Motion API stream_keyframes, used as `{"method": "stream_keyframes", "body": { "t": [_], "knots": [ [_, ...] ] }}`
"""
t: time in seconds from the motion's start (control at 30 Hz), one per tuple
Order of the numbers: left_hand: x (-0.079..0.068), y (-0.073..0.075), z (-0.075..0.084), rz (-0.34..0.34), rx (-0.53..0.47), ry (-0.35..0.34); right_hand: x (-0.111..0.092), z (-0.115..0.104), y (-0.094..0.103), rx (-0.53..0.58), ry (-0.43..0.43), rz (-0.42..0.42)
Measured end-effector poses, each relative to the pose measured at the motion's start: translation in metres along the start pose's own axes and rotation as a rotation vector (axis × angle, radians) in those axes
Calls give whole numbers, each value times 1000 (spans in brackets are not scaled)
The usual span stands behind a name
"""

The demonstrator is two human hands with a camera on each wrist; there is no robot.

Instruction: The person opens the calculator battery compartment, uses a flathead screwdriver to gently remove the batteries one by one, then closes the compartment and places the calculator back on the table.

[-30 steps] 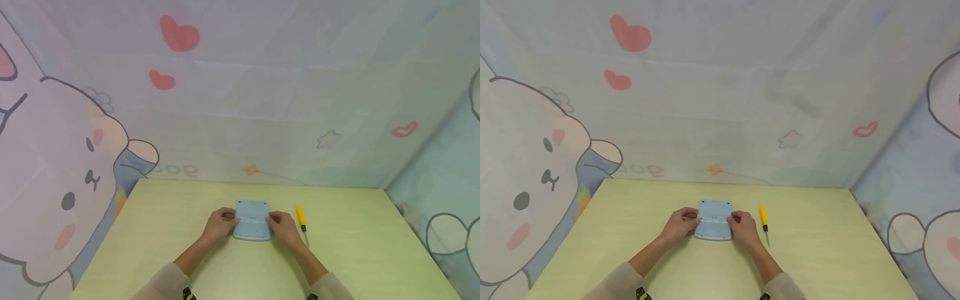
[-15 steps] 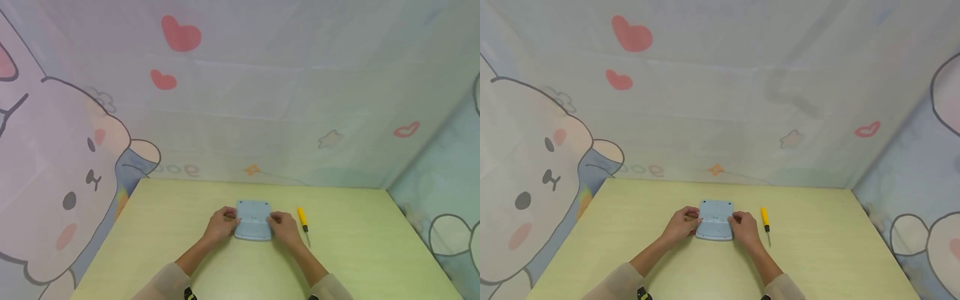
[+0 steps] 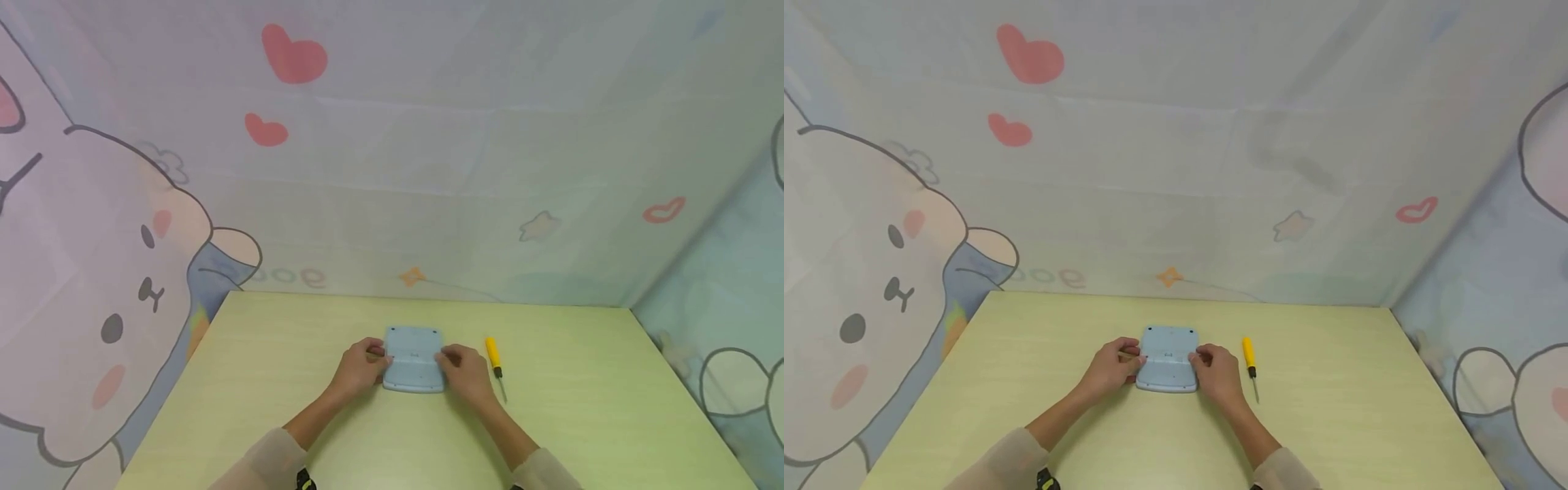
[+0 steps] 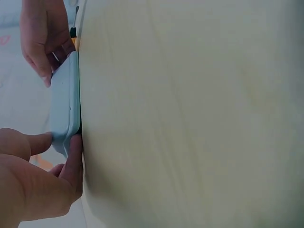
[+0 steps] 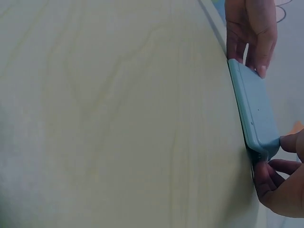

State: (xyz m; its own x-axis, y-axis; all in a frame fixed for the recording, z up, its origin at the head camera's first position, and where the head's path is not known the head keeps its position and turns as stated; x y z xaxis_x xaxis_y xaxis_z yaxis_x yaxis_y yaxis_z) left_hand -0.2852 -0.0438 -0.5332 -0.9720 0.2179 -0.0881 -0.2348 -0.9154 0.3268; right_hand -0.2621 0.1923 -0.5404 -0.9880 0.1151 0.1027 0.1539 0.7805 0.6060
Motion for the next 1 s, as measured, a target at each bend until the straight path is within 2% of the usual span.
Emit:
{"method": "stream_keyframes", "body": {
  "t": [0.1, 0.23, 0.33, 0.43, 0.6, 0.8, 1.0],
  "knots": [
    [0, 2, 4, 5, 138, -52, 1, 0, 2, -8, 50, 9],
    [-2, 4, 13, -4, 415, -179, 3, -2, 8, -19, 116, 2],
    [-3, 5, 20, -25, 551, -269, 5, -6, 14, -35, 189, -16],
    [-6, 6, 26, -58, 601, -317, 5, -11, 19, -57, 249, -40],
    [-6, 9, 30, -114, 672, -368, 4, -16, 23, -93, 273, -88],
    [-2, 11, 32, -162, 743, -381, 5, -18, 24, -139, 317, -123],
    [1, 12, 29, -171, 751, -385, 5, -20, 24, -179, 350, -146]
  ]
}}
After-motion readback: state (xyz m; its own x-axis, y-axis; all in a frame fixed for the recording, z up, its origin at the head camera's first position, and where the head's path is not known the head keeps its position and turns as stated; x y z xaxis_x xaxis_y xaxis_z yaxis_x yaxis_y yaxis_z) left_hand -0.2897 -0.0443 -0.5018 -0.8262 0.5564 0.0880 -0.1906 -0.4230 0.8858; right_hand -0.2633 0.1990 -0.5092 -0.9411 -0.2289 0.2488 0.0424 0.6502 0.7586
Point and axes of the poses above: each hand's wrist, its own x-axis towards the middle knuckle, its own y-axis out of the back of the hand, z = x × y, the point moved 2 cm from there along x, towards the middle knuckle, and after that the axes turned 2 degrees about y, right-handed, at the moved point
